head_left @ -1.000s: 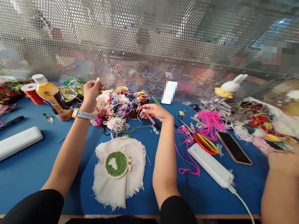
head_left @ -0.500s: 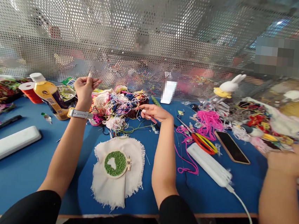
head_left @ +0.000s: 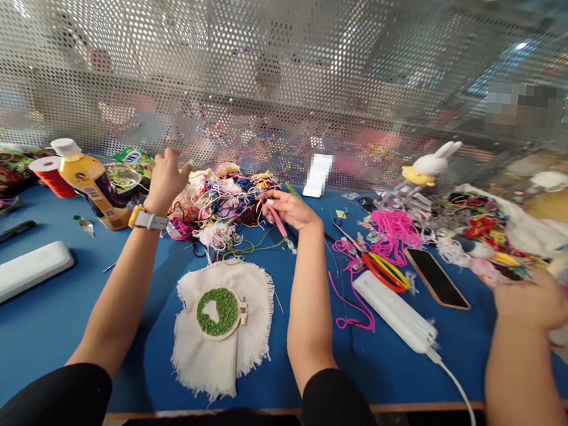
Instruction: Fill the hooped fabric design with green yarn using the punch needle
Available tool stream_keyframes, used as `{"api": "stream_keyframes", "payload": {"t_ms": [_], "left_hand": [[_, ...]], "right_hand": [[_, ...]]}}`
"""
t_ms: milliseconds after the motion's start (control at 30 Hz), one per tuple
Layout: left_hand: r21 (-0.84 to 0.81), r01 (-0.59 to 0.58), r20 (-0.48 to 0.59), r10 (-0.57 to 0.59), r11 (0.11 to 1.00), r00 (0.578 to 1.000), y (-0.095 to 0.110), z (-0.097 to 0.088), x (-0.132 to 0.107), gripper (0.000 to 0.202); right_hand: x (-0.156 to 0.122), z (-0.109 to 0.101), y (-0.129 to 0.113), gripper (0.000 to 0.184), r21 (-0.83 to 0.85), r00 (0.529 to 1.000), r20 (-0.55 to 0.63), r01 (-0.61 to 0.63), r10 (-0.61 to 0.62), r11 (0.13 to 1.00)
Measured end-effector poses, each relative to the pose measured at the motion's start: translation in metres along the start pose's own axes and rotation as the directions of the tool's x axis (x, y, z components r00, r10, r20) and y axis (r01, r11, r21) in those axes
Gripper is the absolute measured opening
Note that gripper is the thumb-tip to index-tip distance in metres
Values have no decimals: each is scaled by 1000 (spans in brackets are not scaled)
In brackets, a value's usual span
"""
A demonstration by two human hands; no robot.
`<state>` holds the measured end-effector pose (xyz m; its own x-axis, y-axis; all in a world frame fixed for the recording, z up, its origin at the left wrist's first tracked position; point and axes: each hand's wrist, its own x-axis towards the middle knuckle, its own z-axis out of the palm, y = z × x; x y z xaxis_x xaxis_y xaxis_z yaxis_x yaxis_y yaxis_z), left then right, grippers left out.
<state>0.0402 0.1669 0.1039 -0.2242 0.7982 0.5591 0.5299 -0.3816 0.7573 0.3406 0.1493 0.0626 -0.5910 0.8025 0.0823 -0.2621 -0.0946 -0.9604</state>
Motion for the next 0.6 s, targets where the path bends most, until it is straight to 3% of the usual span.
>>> {"api": "stream_keyframes", "payload": {"t_ms": [67, 133, 267, 333, 433, 533, 600], "left_hand": [[57, -75, 110, 69, 996, 992, 19, 8, -12, 19], [66, -140, 282, 116, 988, 952, 37, 23, -27, 17], [5, -182, 624, 139, 983, 769, 52, 60, -53, 25], [-19, -167, 693, 133, 986, 709, 48, 74, -60, 22], [-42, -135, 733, 122, 990, 669, 37, 80, -56, 24], [-47, -135, 741, 125, 990, 659, 30, 68, -42, 31], [-35, -159, 749, 131, 987, 650, 28, 53, -32, 31]], "right_hand": [[15, 6, 2, 19, 93, 986, -124, 123, -111, 988], [33, 13, 5, 16, 174, 937, -272, 271, -219, 947], [56, 21, 7, 19, 263, 815, -499, 466, -295, 845], [58, 20, 8, 22, 278, 768, -570, 516, -293, 810], [53, 13, 8, 24, 279, 716, -643, 549, -271, 788], [48, 2, 10, 24, 262, 670, -702, 558, -241, 788], [47, -5, 13, 13, 245, 638, -737, 561, -224, 791]]}}
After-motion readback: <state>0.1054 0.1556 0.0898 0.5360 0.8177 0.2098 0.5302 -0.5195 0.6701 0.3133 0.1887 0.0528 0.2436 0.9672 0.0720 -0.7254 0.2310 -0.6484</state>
